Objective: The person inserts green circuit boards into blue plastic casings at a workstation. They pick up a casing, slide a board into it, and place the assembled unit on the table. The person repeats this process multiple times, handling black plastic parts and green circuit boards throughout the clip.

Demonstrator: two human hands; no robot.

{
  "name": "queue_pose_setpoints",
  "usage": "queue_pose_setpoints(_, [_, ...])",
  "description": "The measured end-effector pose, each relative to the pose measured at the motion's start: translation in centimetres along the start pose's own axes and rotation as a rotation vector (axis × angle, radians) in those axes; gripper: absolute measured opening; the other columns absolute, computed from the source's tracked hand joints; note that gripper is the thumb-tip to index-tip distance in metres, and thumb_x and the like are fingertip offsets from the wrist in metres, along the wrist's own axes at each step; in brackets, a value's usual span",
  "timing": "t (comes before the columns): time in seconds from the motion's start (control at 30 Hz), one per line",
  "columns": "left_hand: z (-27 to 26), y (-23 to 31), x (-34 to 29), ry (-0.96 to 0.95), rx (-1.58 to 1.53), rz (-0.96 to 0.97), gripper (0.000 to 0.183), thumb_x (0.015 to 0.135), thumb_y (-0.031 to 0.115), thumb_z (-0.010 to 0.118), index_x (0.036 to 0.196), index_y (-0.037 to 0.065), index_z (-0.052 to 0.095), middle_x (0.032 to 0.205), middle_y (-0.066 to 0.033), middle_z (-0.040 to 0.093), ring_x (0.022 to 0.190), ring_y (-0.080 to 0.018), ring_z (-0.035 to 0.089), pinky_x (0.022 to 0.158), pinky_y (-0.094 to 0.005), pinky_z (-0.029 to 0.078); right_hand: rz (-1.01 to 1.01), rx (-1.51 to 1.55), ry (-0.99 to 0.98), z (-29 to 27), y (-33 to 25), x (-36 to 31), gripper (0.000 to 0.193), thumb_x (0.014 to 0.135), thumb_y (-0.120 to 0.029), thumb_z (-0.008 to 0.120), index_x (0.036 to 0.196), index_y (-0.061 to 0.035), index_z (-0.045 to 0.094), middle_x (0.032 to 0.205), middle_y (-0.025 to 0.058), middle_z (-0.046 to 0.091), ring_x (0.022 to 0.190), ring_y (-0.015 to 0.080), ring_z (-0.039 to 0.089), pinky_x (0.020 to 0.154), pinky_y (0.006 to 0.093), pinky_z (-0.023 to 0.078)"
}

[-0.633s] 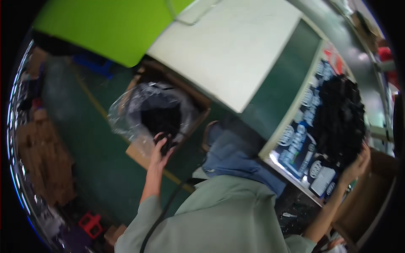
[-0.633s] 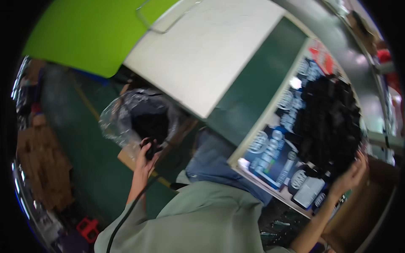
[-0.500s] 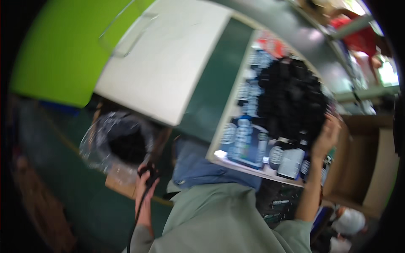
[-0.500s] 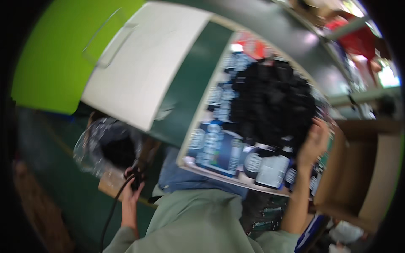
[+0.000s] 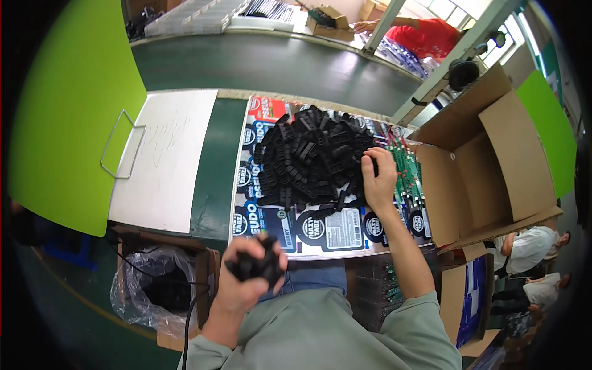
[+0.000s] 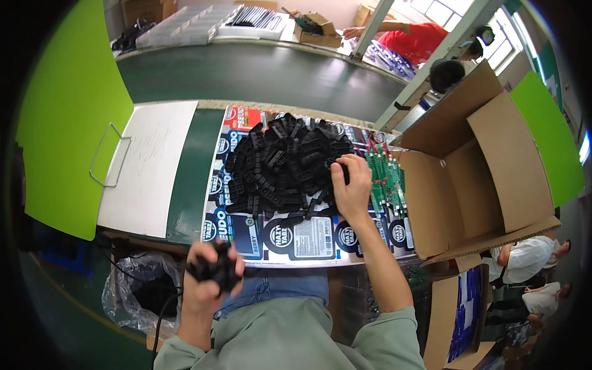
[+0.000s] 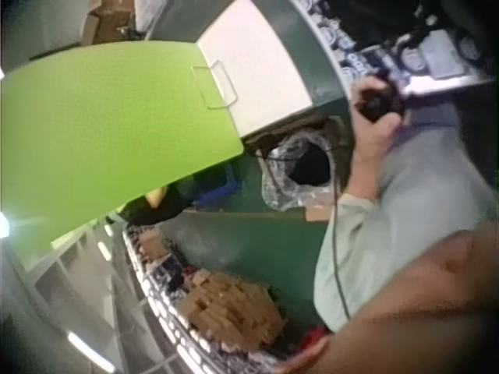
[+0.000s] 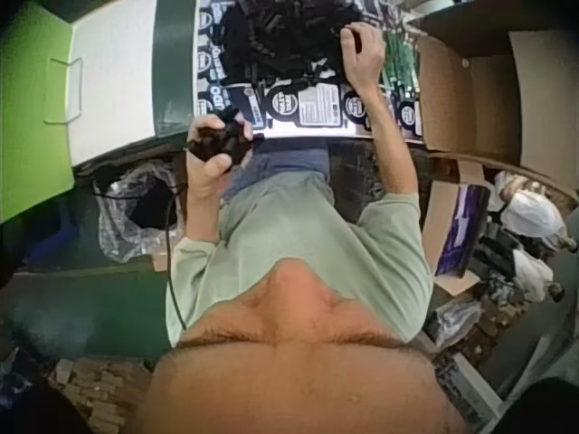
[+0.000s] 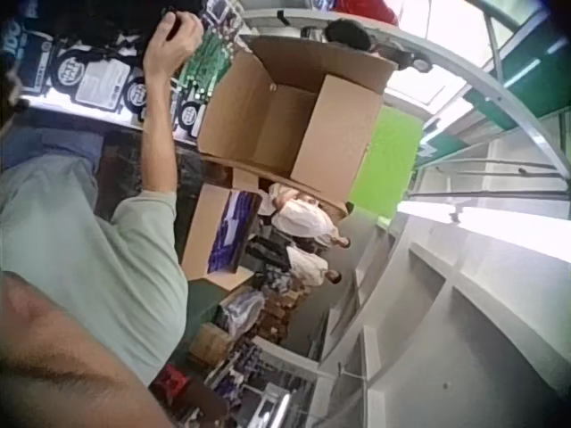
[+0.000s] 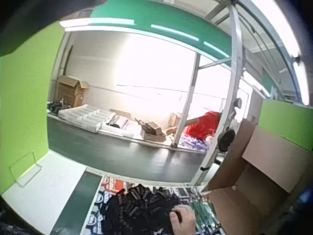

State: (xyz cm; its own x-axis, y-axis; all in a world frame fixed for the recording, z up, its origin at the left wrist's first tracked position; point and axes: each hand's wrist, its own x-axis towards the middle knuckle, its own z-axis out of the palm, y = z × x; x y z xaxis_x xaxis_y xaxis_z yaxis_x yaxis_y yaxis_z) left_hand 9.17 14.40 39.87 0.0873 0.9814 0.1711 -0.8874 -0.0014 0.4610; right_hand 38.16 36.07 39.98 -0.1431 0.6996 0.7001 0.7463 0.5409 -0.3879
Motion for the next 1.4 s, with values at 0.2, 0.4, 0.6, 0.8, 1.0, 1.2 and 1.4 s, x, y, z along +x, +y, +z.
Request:
queue_pose_setpoints(0.2, [6.9,0.2,15.8,0.004,0.216,0.18,0.044,0.085,-0.001,0.077,0.124,0.006,0.058,0.118,-0.0124,0.062,0.097,-0.0184,0.064,0.067,-0.0331,0.059,0.007,0.016,0.039,-0.3,0.3,-0.2,0.026,0.099,-0.028,0.068,0.102,-0.0024,0.069,0.109,0.0153,0.069,0.104,0.0339,0.064,0.093,0.0445,0.046])
queue_pose_setpoints(0.4, [9.0,-4.4,25.7,-0.05,0.482,0.03,0.04,0.085,0.01,0.083,0.119,0.007,0.062,0.106,-0.0053,0.065,0.087,-0.0136,0.066,0.063,-0.029,0.057,0.078,0.06,0.088,-0.1,0.2,-0.1,0.027,0.101,-0.029,0.065,0.104,-0.0017,0.068,0.108,0.0152,0.069,0.103,0.0342,0.064,0.093,0.0437,0.046])
queue_pose_setpoints(0.6, [7.5,-7.9,31.6,-0.232,1.057,-0.102,0.036,0.079,0.015,0.081,0.11,0.005,0.066,0.097,-0.0077,0.067,0.082,-0.0157,0.065,0.068,-0.031,0.056,0.135,0.096,0.132,-0.3,0.4,-0.1,0.03,0.104,-0.029,0.061,0.107,0.0006,0.067,0.109,0.0168,0.069,0.103,0.0345,0.064,0.094,0.0435,0.046])
queue_pose_setpoints(0.8, [5.8,-9.8,33.8,-0.622,1.745,0.232,0.047,0.071,0.02,0.08,0.114,0.007,0.068,0.109,-0.0203,0.062,0.105,-0.0413,0.064,0.091,-0.0457,0.055,0.384,0.249,0.196,-0.8,1.1,-0.2,0.036,0.108,-0.03,0.053,0.118,0.0026,0.064,0.115,0.0192,0.068,0.106,0.0337,0.065,0.094,0.0432,0.05])
queue_pose_setpoints(1.0, [6.2,-10.9,32.4,-0.845,2.03,0.147,0.05,0.077,0.032,0.08,0.122,0.01,0.069,0.122,-0.0188,0.06,0.117,-0.0389,0.062,0.094,-0.0495,0.056,0.388,0.304,0.159,-1.0,0.9,0.2,0.043,0.111,-0.034,0.048,0.13,0.0022,0.062,0.125,0.0198,0.068,0.114,0.0325,0.067,0.1,0.0414,0.05])
queue_pose_setpoints(1.2, [7.2,-9.2,31.6,-0.906,2.065,-0.029,0.058,0.084,0.046,0.076,0.133,0.017,0.069,0.135,-0.0192,0.058,0.124,-0.0381,0.058,0.1,-0.0485,0.054,0.427,0.334,0.134,-0.7,1.6,-0.1,0.045,0.111,-0.036,0.046,0.128,0.0017,0.063,0.12,0.0198,0.069,0.111,0.0317,0.067,0.098,0.0411,0.05])
queue_pose_setpoints(1.4, [6.5,-8.2,30.7,-0.923,2.006,0.075,0.06,0.086,0.043,0.075,0.139,0.016,0.065,0.147,-0.0188,0.055,0.132,-0.0388,0.056,0.108,-0.0464,0.05,0.455,0.354,0.138,-0.8,1.2,-0.1,0.042,0.111,-0.035,0.046,0.123,0.001,0.065,0.114,0.0183,0.071,0.107,0.0308,0.068,0.094,0.0402,0.051])
